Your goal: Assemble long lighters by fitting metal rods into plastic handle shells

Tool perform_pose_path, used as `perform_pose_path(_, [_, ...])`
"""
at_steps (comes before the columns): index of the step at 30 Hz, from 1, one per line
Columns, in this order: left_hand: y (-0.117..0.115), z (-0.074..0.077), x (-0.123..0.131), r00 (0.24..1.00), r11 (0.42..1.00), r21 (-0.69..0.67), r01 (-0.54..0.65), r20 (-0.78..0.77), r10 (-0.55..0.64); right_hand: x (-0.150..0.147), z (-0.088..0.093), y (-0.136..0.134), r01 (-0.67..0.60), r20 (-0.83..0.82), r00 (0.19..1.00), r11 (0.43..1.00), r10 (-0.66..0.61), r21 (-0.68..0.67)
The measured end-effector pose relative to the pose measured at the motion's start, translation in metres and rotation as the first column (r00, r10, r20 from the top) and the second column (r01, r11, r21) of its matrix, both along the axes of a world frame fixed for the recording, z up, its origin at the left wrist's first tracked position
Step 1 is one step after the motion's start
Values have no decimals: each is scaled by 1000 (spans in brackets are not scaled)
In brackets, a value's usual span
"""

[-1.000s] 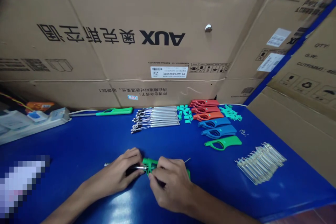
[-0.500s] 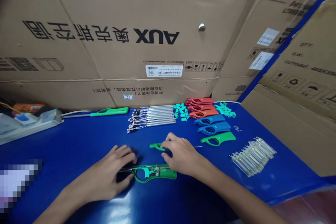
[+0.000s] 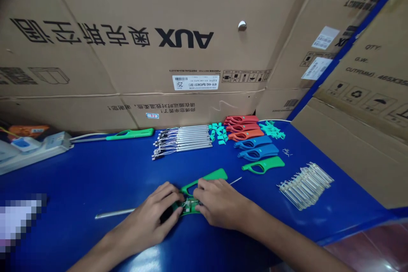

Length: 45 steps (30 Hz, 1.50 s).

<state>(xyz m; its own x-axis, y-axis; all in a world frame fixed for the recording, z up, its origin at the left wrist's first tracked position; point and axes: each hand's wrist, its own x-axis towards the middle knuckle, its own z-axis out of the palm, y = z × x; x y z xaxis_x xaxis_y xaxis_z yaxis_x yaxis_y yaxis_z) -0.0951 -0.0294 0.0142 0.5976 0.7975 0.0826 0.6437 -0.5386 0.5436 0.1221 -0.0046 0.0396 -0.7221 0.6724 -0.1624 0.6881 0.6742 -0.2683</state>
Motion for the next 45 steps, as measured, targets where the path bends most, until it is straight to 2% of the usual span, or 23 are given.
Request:
perform_pose_path(3, [0, 0, 0, 998, 1000, -17, -18, 54, 19, -1, -3, -2, -70, 21, 997, 993, 68, 95])
perform_pose_path(7, [0, 0, -1, 995, 999, -26, -29, 91, 31, 2, -6, -6, -60, -33, 997, 982, 67, 180])
perform_pose_path(12, [0, -2, -1, 994, 1000, 17, -14, 112, 12, 7, -10, -11, -46, -89, 994, 976, 67, 212])
perform_pose_path(19, [-3, -12, -1, 999, 986, 166, -7, 39, 0, 8, -9, -15, -37, -133, 989, 984, 61, 175])
perform_pose_path(21, [-3, -14, -2, 1000, 978, 207, -12, 25, 7, 17, -4, -13, 20, -166, 986, 987, 7, 159])
perform_pose_path(23, [-2, -15, -3, 999, 973, 229, -20, 38, 12, 35, 3, -12, 143, -226, 968, 977, -105, 156])
perform_pose_path(26, [0, -15, -3, 999, 980, 198, -7, 51, -3, 78, 7, -18, 330, -340, 905, 927, -256, 178])
perform_pose_path(28, [1, -15, -2, 998, 984, 179, -3, 59, -8, 110, 2, -30, 419, -372, 870, 882, -323, 215])
perform_pose_path(31, [3, -16, -3, 997, 979, 204, -8, 72, -6, 148, -16, -52, 576, -366, 806, 760, -465, 302])
perform_pose_path(33, [4, -17, -4, 998, 967, 253, 5, 54, -19, 164, -30, -64, 651, -353, 756, 686, -551, 325])
perform_pose_path(37, [6, -19, -4, 999, 931, 365, 29, 13, -36, 174, -46, -72, 754, -362, 657, 574, -661, 319])
perform_pose_path(41, [8, -13, -7, 1000, 932, 363, 17, -9, -15, 176, -50, -67, 817, -423, 574, 456, -702, 353])
perform_pose_path(43, [10, -6, -13, 999, 957, 287, 26, -39, -16, 177, -50, -64, 815, -448, 577, 446, -683, 370])
perform_pose_path(45, [13, 5, -22, 996, 986, 160, 48, -85, -35, 177, -47, -61, 800, -470, 599, 458, -648, 387])
